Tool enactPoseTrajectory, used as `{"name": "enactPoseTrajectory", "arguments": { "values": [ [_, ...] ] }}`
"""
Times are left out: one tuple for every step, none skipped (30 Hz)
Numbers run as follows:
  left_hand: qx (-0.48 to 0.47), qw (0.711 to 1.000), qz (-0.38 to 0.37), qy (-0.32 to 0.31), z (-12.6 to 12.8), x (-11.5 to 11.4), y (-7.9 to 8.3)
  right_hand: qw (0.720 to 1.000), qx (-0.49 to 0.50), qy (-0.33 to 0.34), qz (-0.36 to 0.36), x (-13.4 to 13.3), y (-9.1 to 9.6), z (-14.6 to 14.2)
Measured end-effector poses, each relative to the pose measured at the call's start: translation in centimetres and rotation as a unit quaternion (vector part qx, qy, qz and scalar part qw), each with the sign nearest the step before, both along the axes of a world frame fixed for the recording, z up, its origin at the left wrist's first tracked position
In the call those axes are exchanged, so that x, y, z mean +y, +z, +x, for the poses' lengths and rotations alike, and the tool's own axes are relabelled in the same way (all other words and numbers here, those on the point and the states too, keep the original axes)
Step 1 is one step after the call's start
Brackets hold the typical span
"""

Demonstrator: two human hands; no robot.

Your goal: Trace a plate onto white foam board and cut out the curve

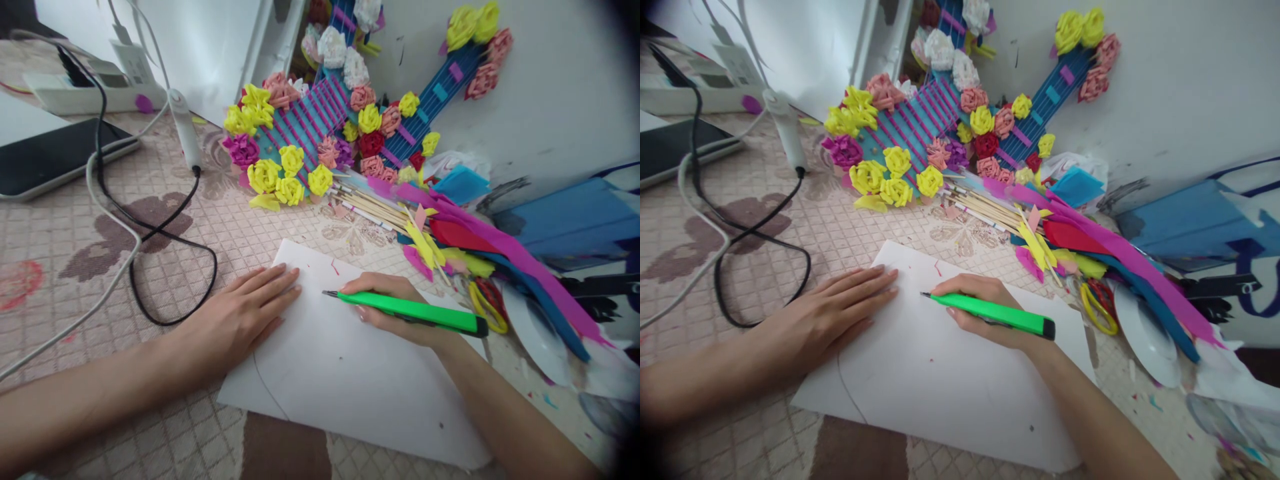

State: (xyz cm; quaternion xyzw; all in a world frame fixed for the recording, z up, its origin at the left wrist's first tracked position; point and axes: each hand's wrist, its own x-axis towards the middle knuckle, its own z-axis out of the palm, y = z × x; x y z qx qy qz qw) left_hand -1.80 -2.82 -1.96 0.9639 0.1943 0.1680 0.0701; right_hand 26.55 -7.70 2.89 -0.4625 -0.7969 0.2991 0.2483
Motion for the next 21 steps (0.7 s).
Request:
{"name": "enactPoseTrajectory", "arguments": {
  "values": [
    [0.000, 1.000, -0.002, 0.000, 0.01, 0.00, 0.00, 1.000, -0.001, 0.003, 0.001, 0.00, 0.02, 0.10],
    [-0.001, 1.000, -0.006, 0.000, 0.01, 0.01, -0.01, 1.000, -0.002, 0.007, 0.001, 0.02, 0.03, 0.20],
    [-0.002, 1.000, -0.009, 0.000, 0.00, 0.01, -0.02, 1.000, -0.004, 0.012, 0.001, 0.03, 0.04, 0.30],
    [-0.003, 1.000, -0.011, 0.000, 0.00, 0.01, -0.03, 1.000, -0.006, 0.018, 0.000, 0.03, 0.02, 0.39],
    [-0.002, 1.000, -0.011, 0.000, -0.01, 0.01, -0.04, 1.000, -0.007, 0.022, -0.002, 0.01, -0.03, 0.47],
    [-0.001, 1.000, -0.011, 0.000, -0.01, 0.01, -0.06, 1.000, -0.006, 0.022, -0.004, -0.03, -0.11, 0.54],
    [0.001, 1.000, -0.009, 0.001, -0.01, 0.00, -0.07, 1.000, 0.001, 0.016, -0.007, -0.09, -0.22, 0.59],
    [0.003, 1.000, -0.008, 0.002, -0.01, -0.01, -0.09, 1.000, 0.015, 0.003, -0.011, -0.18, -0.36, 0.62],
    [0.004, 1.000, -0.009, 0.003, 0.00, -0.02, -0.10, 0.999, 0.034, -0.012, -0.017, -0.29, -0.51, 0.63],
    [0.003, 1.000, -0.012, 0.004, 0.01, -0.03, -0.11, 0.998, 0.054, -0.028, -0.023, -0.40, -0.65, 0.60],
    [0.002, 1.000, -0.015, 0.003, 0.02, -0.03, -0.11, 0.996, 0.069, -0.041, -0.029, -0.49, -0.76, 0.54],
    [0.001, 1.000, -0.019, 0.003, 0.02, -0.03, -0.10, 0.995, 0.076, -0.048, -0.033, -0.55, -0.83, 0.45],
    [0.002, 1.000, -0.021, 0.002, 0.03, -0.03, -0.07, 0.995, 0.073, -0.051, -0.037, -0.59, -0.85, 0.33],
    [0.002, 1.000, -0.022, 0.002, 0.03, -0.02, -0.04, 0.996, 0.066, -0.050, -0.038, -0.59, -0.83, 0.21],
    [0.003, 1.000, -0.023, 0.003, 0.03, -0.02, 0.00, 0.997, 0.058, -0.047, -0.037, -0.56, -0.78, 0.08],
    [0.003, 1.000, -0.024, 0.004, 0.03, -0.02, 0.04, 0.997, 0.051, -0.046, -0.035, -0.51, -0.71, -0.04],
    [0.002, 1.000, -0.026, 0.005, 0.02, -0.03, 0.08, 0.997, 0.049, -0.043, -0.035, -0.45, -0.64, -0.13],
    [-0.001, 1.000, -0.029, 0.005, 0.01, -0.04, 0.12, 0.997, 0.049, -0.041, -0.035, -0.39, -0.58, -0.20],
    [-0.001, 0.999, -0.032, 0.006, 0.00, -0.05, 0.16, 0.997, 0.049, -0.038, -0.035, -0.35, -0.53, -0.24],
    [-0.001, 0.999, -0.034, 0.006, -0.01, -0.07, 0.19, 0.998, 0.050, -0.035, -0.036, -0.32, -0.51, -0.27],
    [0.002, 0.999, -0.035, 0.007, -0.01, -0.08, 0.22, 0.998, 0.051, -0.032, -0.036, -0.30, -0.51, -0.27]
  ]
}}
